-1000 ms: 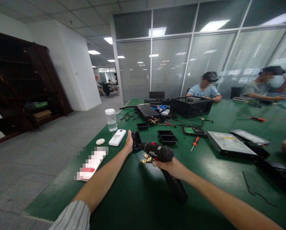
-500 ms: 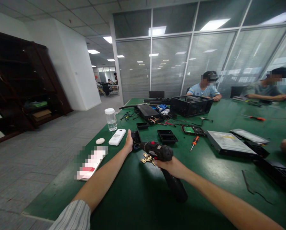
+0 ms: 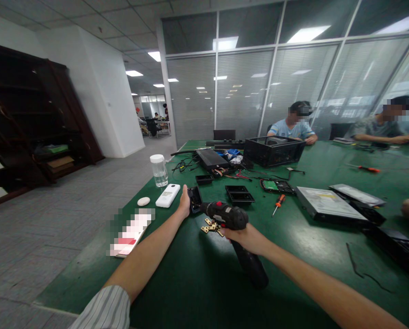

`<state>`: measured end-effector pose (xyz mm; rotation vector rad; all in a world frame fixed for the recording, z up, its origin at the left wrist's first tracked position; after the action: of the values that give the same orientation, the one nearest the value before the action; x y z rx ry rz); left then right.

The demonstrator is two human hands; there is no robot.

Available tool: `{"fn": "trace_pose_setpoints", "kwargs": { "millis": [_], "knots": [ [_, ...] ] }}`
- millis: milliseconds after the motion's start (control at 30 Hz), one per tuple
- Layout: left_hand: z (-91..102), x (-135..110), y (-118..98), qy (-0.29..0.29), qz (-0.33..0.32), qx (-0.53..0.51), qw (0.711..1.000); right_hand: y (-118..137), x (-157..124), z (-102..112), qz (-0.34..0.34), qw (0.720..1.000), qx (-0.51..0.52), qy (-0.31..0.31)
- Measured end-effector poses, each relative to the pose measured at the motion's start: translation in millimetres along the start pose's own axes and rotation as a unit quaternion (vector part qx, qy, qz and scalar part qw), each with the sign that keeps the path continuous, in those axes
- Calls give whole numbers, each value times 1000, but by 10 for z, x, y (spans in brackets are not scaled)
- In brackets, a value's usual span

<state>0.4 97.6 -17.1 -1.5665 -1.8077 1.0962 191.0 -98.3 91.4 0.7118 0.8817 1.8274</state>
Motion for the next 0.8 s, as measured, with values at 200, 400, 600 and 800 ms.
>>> {"fn": "trace_pose_setpoints", "kwargs": {
  "millis": [200, 400, 600, 800],
  "knots": [
    [18, 11, -1, -7, -2, 2, 1000, -5, 3, 13, -8, 1000, 5, -9],
    [-3, 25, 37, 8, 12, -11, 1000, -10, 4, 21, -10, 1000, 6, -14],
    [11, 54, 55, 7, 16, -10, 1000, -1, -6, 7, -10, 1000, 0, -4],
    [15, 92, 66, 13, 11, -2, 1000, 2, 2, 4, -7, 1000, 4, -4]
  ]
}}
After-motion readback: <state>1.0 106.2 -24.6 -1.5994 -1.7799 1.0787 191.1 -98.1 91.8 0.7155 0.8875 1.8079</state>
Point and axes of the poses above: each hand's wrist, its own x-axis towards the middle knuckle, its own z-axis out of the back of the hand, y = z × x, the point moved 10 cm from there along x, towards the middle knuckle, and after that the axes turned 9 degrees about -x, right-handed, at the moved point
